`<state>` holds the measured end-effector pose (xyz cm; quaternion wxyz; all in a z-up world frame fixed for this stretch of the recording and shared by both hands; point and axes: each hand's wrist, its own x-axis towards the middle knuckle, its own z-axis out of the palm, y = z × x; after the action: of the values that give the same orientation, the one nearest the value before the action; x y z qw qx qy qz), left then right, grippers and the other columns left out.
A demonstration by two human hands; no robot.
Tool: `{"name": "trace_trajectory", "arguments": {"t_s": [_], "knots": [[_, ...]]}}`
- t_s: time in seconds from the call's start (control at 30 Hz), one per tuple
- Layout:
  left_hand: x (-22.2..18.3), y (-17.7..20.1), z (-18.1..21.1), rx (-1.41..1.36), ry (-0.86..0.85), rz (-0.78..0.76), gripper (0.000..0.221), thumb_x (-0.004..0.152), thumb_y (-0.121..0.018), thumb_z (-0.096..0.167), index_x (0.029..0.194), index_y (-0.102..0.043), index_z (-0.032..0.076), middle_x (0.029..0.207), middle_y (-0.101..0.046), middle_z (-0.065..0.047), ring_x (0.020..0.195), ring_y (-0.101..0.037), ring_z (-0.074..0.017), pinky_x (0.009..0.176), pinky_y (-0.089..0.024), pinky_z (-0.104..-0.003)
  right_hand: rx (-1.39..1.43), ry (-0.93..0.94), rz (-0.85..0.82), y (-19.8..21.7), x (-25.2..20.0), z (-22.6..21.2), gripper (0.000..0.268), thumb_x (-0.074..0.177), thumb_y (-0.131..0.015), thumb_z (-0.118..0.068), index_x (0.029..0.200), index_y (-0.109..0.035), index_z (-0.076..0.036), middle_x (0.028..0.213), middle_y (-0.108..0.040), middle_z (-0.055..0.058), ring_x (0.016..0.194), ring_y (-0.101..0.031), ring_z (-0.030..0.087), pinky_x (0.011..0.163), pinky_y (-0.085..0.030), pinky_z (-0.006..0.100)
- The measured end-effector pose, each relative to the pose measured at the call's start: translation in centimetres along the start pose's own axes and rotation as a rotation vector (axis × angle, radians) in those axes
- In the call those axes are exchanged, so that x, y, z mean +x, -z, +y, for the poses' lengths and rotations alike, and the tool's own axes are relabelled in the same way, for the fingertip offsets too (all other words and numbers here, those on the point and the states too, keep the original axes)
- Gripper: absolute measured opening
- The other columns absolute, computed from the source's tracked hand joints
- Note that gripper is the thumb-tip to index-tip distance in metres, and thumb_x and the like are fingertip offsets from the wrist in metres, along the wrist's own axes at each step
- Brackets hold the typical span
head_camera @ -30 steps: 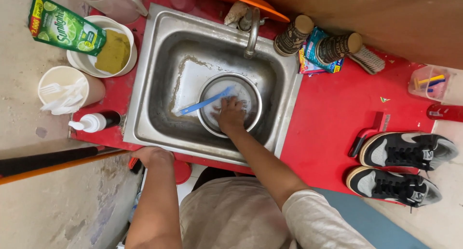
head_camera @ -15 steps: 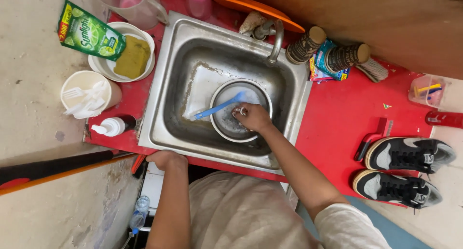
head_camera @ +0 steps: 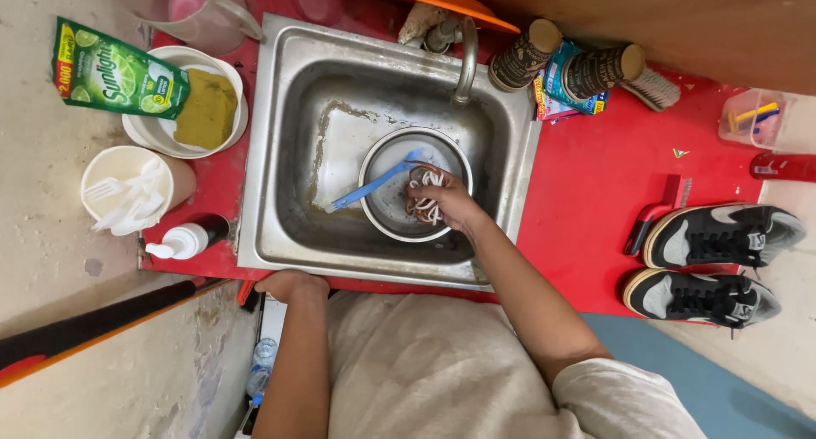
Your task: The person is washing a pair of shoelaces in a small metal bowl inside a sink, using a toothbrush to scrub them with soap and water.
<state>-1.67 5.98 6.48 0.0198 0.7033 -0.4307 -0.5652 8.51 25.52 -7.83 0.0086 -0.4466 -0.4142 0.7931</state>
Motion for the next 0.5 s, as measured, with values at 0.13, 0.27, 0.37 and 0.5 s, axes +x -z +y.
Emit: {"name": "trace_trajectory", "arguments": {"t_s": [0.13,0.27,0.37,0.5], "knots": [[-1.1,-0.4,0.0,0.002,-0.012,-0.002,0.09,0.094,-0.021,0.068,0.164,-0.018,0.011,0.171,-0.018,-0.009,0.158,-0.015,-0.027,0.13,-0.014,-0.043,-0.038,-0.002,0.027,0.9,2.0,0.4,0.049,0.076,-0.09,-0.011,0.12,-0.07,-0.002,0.089,-0.077,0.016,0.075,-0.076,0.025,0.067,-0.066,0.042],[-3.1,-0.5,0.7,-0.026,0.0,-0.037,0.087,0.095,-0.018,0.066,0.165,-0.015,0.014,0.172,-0.014,-0.008,0.158,-0.011,-0.0257,0.13,-0.011,-0.043,-0.135,-0.025,0.1,0.8,2.9,0.2,0.046,0.081,-0.092,-0.031,0.111,-0.072,-0.002,0.082,-0.075,0.015,0.071,-0.075,0.024,0.064,-0.065,0.043],[-2.7,-0.4,0.5,-0.091,0.014,-0.086,0.083,0.097,-0.017,0.063,0.165,-0.013,0.016,0.172,-0.011,-0.006,0.159,-0.009,-0.0261,0.13,-0.01,-0.044,-0.233,-0.098,0.218,0.0,1.9,-1.0,0.075,0.078,-0.088,-0.054,0.119,-0.062,0.003,0.094,-0.069,0.02,0.086,-0.071,0.026,0.075,-0.061,0.048],[1.2,-0.6,-1.1,-0.282,0.02,-0.156,0.083,0.098,-0.018,0.064,0.166,-0.004,0.018,0.173,-0.002,-0.003,0.159,-0.001,-0.0253,0.13,-0.005,-0.042,-0.167,-0.149,0.101,-0.5,0.0,-3.8,0.119,0.084,-0.057,-0.086,0.16,-0.025,0.0,0.159,-0.032,0.032,0.147,-0.033,0.047,0.122,-0.027,0.056]]}}
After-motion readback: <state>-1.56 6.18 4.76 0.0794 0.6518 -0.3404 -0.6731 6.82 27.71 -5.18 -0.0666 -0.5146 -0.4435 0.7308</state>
